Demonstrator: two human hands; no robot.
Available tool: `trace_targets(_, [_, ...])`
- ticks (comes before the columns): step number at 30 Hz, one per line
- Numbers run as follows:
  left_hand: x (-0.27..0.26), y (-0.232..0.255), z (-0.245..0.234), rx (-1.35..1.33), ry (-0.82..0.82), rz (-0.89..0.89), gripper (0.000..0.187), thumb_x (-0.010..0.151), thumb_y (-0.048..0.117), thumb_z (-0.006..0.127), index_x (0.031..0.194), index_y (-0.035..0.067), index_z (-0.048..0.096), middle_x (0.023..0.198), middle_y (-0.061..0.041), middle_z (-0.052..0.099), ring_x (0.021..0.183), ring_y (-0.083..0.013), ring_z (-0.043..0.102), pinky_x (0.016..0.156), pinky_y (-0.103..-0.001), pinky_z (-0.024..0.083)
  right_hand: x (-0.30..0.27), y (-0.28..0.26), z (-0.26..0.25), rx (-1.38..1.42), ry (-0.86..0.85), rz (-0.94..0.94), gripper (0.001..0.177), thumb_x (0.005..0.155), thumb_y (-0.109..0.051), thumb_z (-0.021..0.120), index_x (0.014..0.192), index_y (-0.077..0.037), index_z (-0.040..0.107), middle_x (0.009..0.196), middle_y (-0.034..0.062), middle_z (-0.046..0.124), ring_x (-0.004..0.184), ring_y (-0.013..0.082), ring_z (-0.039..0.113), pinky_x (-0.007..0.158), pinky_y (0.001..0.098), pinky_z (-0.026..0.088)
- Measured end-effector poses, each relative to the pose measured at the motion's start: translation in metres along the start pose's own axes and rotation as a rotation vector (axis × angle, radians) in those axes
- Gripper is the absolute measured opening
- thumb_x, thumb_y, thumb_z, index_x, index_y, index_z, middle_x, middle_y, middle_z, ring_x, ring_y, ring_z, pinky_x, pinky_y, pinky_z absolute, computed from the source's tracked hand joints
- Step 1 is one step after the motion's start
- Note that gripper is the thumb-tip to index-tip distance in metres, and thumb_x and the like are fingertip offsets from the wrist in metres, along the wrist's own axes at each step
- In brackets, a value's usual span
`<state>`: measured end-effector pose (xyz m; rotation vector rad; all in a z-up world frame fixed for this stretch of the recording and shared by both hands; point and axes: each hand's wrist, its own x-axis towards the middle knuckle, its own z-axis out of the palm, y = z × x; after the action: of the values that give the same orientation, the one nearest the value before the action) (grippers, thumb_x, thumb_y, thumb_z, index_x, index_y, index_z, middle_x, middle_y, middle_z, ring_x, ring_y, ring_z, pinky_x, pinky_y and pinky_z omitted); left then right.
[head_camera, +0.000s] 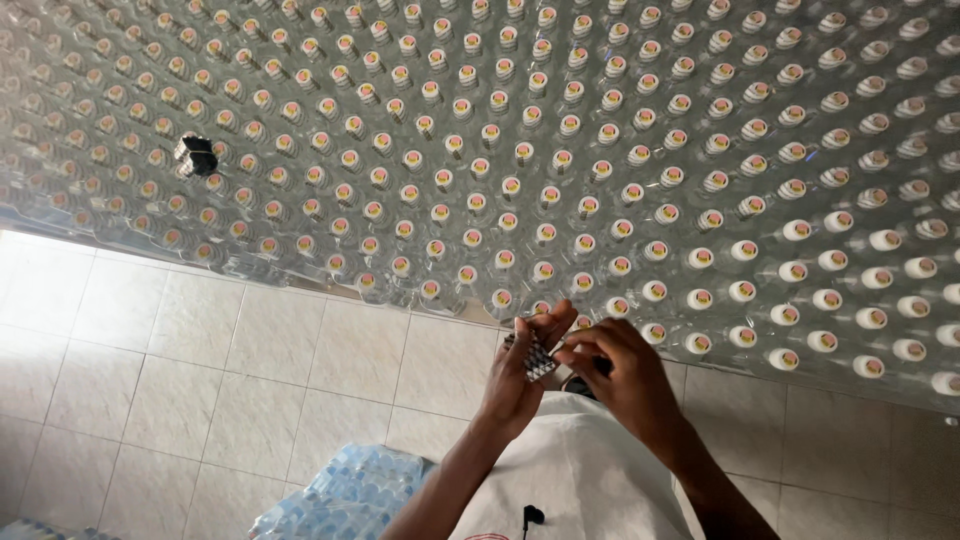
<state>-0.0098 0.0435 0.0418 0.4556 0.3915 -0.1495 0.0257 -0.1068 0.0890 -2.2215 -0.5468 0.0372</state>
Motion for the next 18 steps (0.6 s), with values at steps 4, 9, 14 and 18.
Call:
trace_targets(4, [-0.01, 0.016, 0.031, -0.057, -0.046, -0.026, 0.037, 0.105, 0.037, 0.049, 0.109, 0.005, 0.066, 0.143, -0.018, 0.061, 0.135, -0.0306, 0.057, 0.108, -0.039, 0.051, 0.001, -0.017, 0.02, 0.021, -0.013, 0.138, 0.025, 0.082, -0.03, 0.084, 0.098, -0.013, 0.074, 0.077, 0.0044, 0.066, 0.074, 0.0214, 0.065, 0.069, 0.034, 0.055])
trace_targets(9, [-0.013, 0.018, 0.034, -0.118, -0.103, -0.062, 0.04, 0.106, 0.038, 0.048, 0.116, 0.003, 0.065, 0.133, -0.019, 0.066, 0.114, -0.0274, 0.069, 0.086, -0.026, 0.061, -0.007, -0.012, 0.024, 0.327, 0.061, 0.392, 0.02, 0.08, -0.024, 0.087, 0.092, -0.011, 0.079, 0.068, 0.0056, 0.069, 0.062, 0.014, 0.062, 0.062, 0.0307, 0.053])
trace_targets(14, [-0.008, 0.006, 0.028, -0.153, -0.085, -0.094, 0.042, 0.107, 0.037, 0.046, 0.118, 0.0, 0.062, 0.127, -0.022, 0.068, 0.107, -0.024, 0.07, 0.082, -0.019, 0.058, -0.013, -0.009, 0.023, 0.348, 0.133, 0.478, 0.019, 0.077, -0.023, 0.089, 0.091, -0.013, 0.08, 0.071, 0.0042, 0.073, 0.061, 0.013, 0.061, 0.061, 0.029, 0.054])
trace_targets(18, [-0.002, -0.008, 0.018, -0.074, -0.084, -0.077, 0.043, 0.107, 0.036, 0.045, 0.118, -0.001, 0.062, 0.125, -0.022, 0.07, 0.104, -0.024, 0.072, 0.083, -0.02, 0.06, -0.016, -0.005, 0.016, 0.41, 0.189, 0.461, 0.013, 0.081, -0.017, 0.087, 0.091, -0.01, 0.081, 0.071, 0.0077, 0.073, 0.063, 0.0147, 0.065, 0.065, 0.0308, 0.055])
